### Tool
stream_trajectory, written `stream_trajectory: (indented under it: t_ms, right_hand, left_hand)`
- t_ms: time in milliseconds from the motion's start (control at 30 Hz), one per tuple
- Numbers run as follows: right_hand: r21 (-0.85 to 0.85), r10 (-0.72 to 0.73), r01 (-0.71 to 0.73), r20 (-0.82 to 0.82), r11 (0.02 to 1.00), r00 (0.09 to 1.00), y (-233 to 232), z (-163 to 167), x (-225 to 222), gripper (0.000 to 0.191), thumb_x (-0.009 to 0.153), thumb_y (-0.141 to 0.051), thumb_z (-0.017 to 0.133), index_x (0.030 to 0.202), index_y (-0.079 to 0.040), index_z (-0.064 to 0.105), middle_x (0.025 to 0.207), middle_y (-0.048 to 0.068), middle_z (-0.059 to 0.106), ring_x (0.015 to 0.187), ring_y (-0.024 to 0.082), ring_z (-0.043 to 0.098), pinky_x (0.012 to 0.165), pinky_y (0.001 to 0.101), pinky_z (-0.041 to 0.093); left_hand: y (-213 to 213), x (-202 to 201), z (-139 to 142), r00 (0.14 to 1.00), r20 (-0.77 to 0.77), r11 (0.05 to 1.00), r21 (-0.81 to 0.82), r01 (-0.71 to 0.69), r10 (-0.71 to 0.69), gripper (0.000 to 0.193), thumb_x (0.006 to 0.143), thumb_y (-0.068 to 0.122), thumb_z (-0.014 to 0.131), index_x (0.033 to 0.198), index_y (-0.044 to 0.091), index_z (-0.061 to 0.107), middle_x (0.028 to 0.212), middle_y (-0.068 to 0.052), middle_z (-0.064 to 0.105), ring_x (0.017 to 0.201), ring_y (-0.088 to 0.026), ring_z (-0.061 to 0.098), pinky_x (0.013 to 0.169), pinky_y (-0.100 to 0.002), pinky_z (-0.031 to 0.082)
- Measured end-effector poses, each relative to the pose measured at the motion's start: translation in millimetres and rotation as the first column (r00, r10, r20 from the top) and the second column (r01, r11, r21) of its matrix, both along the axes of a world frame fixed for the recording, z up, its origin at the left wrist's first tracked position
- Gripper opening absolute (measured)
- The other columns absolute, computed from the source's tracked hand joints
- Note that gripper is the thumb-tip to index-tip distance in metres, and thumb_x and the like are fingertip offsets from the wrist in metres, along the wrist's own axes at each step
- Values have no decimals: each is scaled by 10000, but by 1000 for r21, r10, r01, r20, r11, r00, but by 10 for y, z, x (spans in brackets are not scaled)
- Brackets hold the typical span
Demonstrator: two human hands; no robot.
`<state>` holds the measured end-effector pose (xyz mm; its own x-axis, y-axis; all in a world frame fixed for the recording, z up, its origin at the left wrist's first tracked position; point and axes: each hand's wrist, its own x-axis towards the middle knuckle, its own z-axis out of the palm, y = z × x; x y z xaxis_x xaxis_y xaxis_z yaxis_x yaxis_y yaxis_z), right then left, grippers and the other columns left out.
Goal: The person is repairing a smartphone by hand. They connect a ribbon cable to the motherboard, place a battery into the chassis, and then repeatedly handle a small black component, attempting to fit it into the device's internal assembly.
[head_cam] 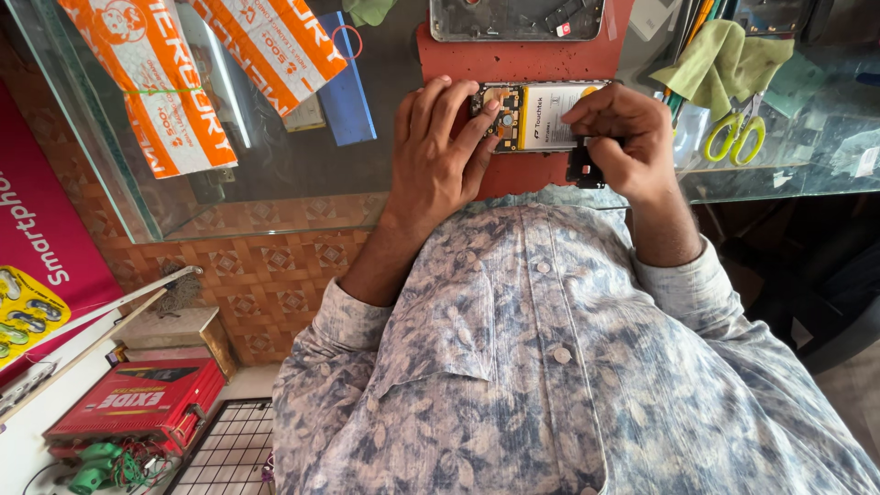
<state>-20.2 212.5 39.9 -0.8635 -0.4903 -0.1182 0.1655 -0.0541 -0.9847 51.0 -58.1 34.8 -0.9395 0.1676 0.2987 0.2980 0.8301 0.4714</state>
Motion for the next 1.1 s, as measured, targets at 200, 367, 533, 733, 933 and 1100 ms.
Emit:
stream_trajectory:
  t_ms: [200,367,533,733,933,1100]
  right_hand:
    - [303,44,74,-366,950,930,-1,-19,-246,258,894,147,454,1041,91,659,765,93,627,494,87,557,459,207,457]
    - [433,45,241,-554,869,832,164,-4,-389,222,953,164,505,1020,84,701,855,96,683,678,83,661,600,215,506]
    - [478,62,246,-541,843,839,139,38,-364,223,914,150,527,1004,78,718,850,92,670,710,78,620,638,228,493]
    - [492,97,196,-509,848,855,43,48,-305,161,926,107,555,983,61,699,844,83,669,703,78,630,623,224,501]
    - [511,142,165,-509,843,849,-38,232,-258,168,937,104,607,1061,66,714,878,91,667,735,96,652,644,240,524]
    - [356,54,89,-373,930,926,-148,350,-197,266,974,172,617,1227,109,667,1061,102,625,969,111,726,834,258,642]
  left_hand:
    - [13,-25,17,999,44,999,24,-27,25,293,1062,300,673,1315,156,696,1466,-111,541,1390,-343,467,1189,-550,348]
    - [-67,-41,52,998,70,992,125,-11,2,291,1076,284,659,1339,166,705,1496,-66,531,1399,-325,474,1207,-518,352]
    - [-67,-29,78,996,90,983,180,-35,19,371,1078,248,676,1417,98,684,1539,-83,513,1416,-324,473,1224,-513,356]
    - [-32,-72,79,998,37,991,123,-46,42,264,975,300,821,1202,166,799,1478,-36,544,1364,-306,470,1169,-491,346]
    - [-16,-154,96,992,90,977,184,-106,91,195,891,311,890,1049,202,853,1409,31,573,1309,-284,476,1125,-475,352]
    - [33,-155,139,987,100,977,165,-138,122,202,880,310,892,1041,195,853,1403,31,577,1297,-283,488,1101,-466,370]
